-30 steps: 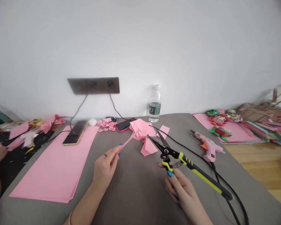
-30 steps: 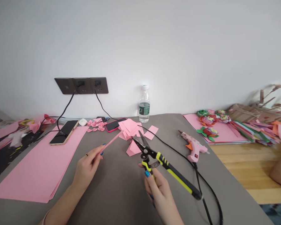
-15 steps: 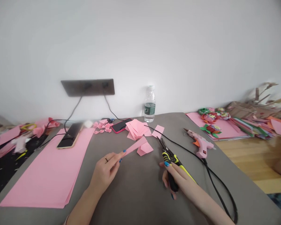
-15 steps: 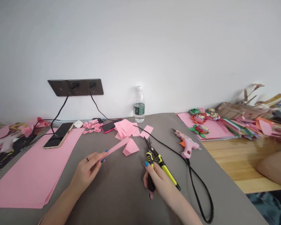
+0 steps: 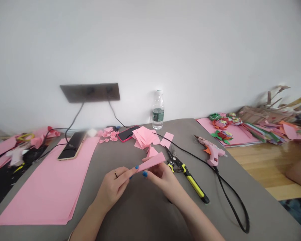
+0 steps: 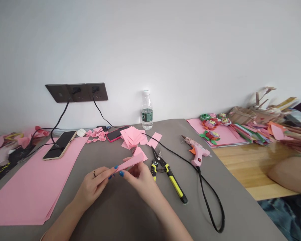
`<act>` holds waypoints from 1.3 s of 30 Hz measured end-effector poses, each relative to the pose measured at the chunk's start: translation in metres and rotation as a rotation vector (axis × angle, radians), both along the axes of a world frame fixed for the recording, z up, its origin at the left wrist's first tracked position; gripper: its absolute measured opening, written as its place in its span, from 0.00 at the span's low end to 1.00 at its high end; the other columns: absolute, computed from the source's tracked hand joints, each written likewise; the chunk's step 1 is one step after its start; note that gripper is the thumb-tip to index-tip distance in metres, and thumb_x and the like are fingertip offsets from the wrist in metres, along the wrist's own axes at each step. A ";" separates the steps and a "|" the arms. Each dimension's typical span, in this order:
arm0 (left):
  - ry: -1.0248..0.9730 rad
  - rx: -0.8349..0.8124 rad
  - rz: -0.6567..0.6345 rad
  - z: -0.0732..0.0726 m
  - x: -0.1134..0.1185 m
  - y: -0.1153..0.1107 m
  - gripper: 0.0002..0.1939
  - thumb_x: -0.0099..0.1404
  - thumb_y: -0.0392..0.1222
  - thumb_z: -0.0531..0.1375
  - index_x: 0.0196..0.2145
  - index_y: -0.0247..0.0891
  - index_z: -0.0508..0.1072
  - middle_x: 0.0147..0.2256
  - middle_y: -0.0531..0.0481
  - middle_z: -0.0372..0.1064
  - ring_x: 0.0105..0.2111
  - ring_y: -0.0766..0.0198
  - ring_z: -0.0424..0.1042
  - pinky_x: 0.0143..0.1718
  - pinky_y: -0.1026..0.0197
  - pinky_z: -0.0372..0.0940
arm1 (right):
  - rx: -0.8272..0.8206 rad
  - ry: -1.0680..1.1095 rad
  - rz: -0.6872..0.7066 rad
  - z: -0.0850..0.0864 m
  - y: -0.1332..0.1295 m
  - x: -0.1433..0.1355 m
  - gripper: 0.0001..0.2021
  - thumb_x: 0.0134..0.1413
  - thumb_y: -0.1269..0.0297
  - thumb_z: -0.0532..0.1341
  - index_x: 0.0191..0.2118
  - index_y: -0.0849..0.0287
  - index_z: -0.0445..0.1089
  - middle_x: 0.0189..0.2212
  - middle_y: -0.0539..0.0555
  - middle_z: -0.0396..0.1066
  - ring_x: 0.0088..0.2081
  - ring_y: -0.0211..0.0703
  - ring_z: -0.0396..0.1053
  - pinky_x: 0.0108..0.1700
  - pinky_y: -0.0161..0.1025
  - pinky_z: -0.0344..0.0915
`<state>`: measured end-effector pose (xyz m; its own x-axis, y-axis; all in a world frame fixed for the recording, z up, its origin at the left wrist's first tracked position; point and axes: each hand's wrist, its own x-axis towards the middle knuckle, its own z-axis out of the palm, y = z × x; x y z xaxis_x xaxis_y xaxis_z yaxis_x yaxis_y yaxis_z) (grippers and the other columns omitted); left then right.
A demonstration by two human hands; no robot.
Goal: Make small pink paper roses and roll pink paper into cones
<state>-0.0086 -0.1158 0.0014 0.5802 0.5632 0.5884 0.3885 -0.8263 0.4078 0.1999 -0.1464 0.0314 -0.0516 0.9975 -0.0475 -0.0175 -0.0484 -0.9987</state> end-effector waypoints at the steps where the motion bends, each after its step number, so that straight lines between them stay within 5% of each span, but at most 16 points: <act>1: -0.004 -0.003 -0.006 0.000 0.000 0.000 0.25 0.71 0.28 0.49 0.61 0.46 0.65 0.35 0.47 0.73 0.32 0.64 0.73 0.34 0.65 0.68 | 0.022 0.056 -0.022 -0.005 0.001 -0.004 0.22 0.47 0.50 0.68 0.44 0.57 0.69 0.31 0.52 0.72 0.31 0.42 0.69 0.33 0.38 0.65; 16: -0.028 -0.039 -0.021 0.004 0.001 0.000 0.25 0.72 0.29 0.48 0.62 0.47 0.64 0.33 0.49 0.72 0.30 0.65 0.71 0.32 0.66 0.66 | 0.157 0.074 -0.064 -0.018 0.001 -0.007 0.17 0.54 0.50 0.65 0.42 0.59 0.74 0.36 0.56 0.75 0.34 0.44 0.71 0.36 0.39 0.69; 28: 0.013 -0.030 -0.001 -0.001 -0.001 0.001 0.26 0.71 0.27 0.49 0.62 0.46 0.64 0.33 0.49 0.71 0.30 0.66 0.71 0.32 0.67 0.65 | 0.078 0.195 -0.046 -0.021 0.004 -0.011 0.18 0.54 0.49 0.65 0.42 0.58 0.72 0.38 0.55 0.74 0.31 0.40 0.68 0.36 0.38 0.69; 36: 0.020 -0.040 0.042 -0.002 -0.003 0.003 0.26 0.71 0.27 0.50 0.62 0.48 0.65 0.38 0.49 0.72 0.36 0.65 0.73 0.36 0.65 0.67 | 0.021 0.371 0.101 -0.022 0.004 -0.003 0.23 0.49 0.58 0.71 0.51 0.53 0.70 0.41 0.52 0.73 0.35 0.39 0.68 0.38 0.36 0.67; 39: 0.023 -0.008 0.077 -0.002 -0.004 0.006 0.26 0.70 0.27 0.51 0.61 0.48 0.66 0.39 0.48 0.73 0.37 0.63 0.73 0.38 0.63 0.68 | 0.079 0.350 0.045 -0.024 0.006 -0.001 0.21 0.53 0.58 0.69 0.52 0.53 0.70 0.41 0.52 0.73 0.34 0.38 0.68 0.38 0.37 0.68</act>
